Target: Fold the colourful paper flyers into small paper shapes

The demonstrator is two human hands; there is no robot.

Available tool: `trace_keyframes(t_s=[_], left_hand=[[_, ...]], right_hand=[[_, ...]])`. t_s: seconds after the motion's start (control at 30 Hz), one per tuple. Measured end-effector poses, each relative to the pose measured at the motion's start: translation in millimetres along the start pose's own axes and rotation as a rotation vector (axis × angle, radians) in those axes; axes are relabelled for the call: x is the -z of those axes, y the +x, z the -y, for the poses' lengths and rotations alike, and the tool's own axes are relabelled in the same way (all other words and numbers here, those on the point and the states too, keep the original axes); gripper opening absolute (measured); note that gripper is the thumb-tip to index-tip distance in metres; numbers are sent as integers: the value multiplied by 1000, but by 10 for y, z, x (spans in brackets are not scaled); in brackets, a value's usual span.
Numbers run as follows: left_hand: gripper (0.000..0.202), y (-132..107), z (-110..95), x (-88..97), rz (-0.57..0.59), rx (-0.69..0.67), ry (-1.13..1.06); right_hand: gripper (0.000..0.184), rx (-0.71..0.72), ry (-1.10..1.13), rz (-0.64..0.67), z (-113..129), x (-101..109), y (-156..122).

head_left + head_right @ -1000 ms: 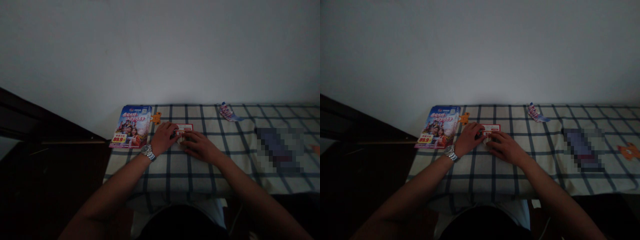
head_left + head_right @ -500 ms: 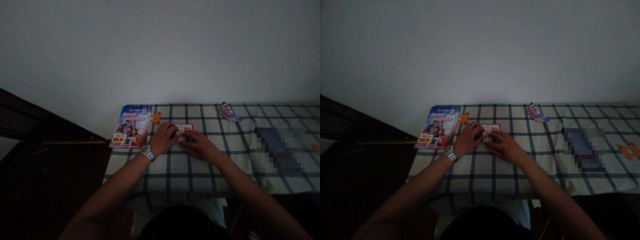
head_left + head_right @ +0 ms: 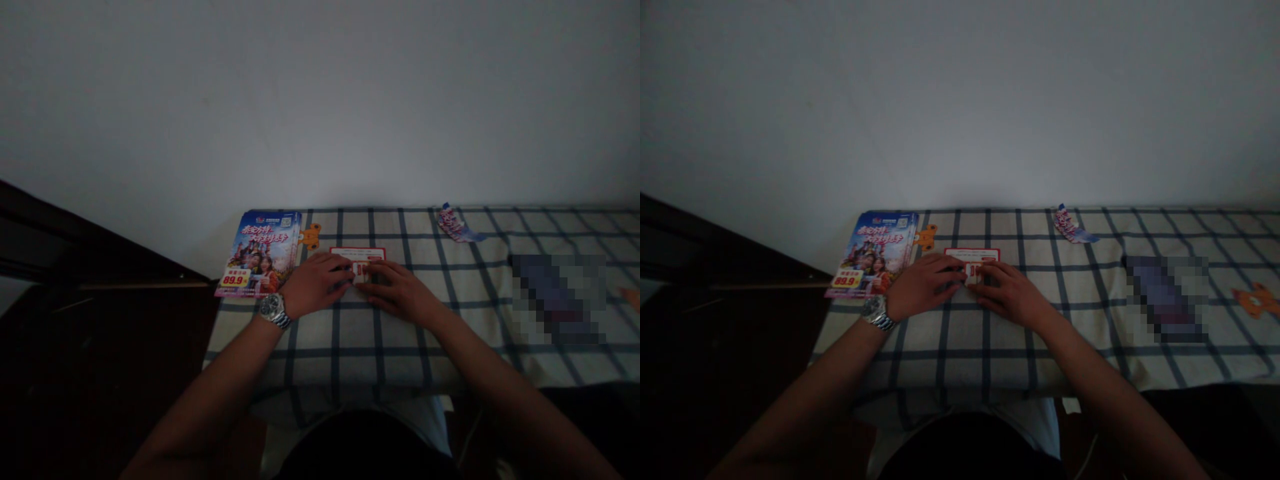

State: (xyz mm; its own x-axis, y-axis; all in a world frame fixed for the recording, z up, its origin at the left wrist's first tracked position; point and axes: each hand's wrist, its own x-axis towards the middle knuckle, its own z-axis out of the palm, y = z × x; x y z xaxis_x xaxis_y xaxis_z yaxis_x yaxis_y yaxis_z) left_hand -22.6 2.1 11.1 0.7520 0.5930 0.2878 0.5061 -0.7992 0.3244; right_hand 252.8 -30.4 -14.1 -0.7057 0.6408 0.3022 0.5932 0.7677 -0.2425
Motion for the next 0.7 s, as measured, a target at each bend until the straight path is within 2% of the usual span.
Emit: trace_keyframes(t_s=[0.23,0.4,0.53,0.7], left_hand=[[48,-37,7,-12,20,-18,-36],[53,-25,-46,-45,49,-17,-34],[51,0,-100,-101,78,-5,-16],[53,7,-144,-128,87,17,-6]], right_hand=[[38,4,15,5,-29,57,-16],[49,-83,16,-35,-59,33,-45],[46,-161,-42,-50,-71,-15,-45],[45,-178,-61,-48,-88,-39,-36]])
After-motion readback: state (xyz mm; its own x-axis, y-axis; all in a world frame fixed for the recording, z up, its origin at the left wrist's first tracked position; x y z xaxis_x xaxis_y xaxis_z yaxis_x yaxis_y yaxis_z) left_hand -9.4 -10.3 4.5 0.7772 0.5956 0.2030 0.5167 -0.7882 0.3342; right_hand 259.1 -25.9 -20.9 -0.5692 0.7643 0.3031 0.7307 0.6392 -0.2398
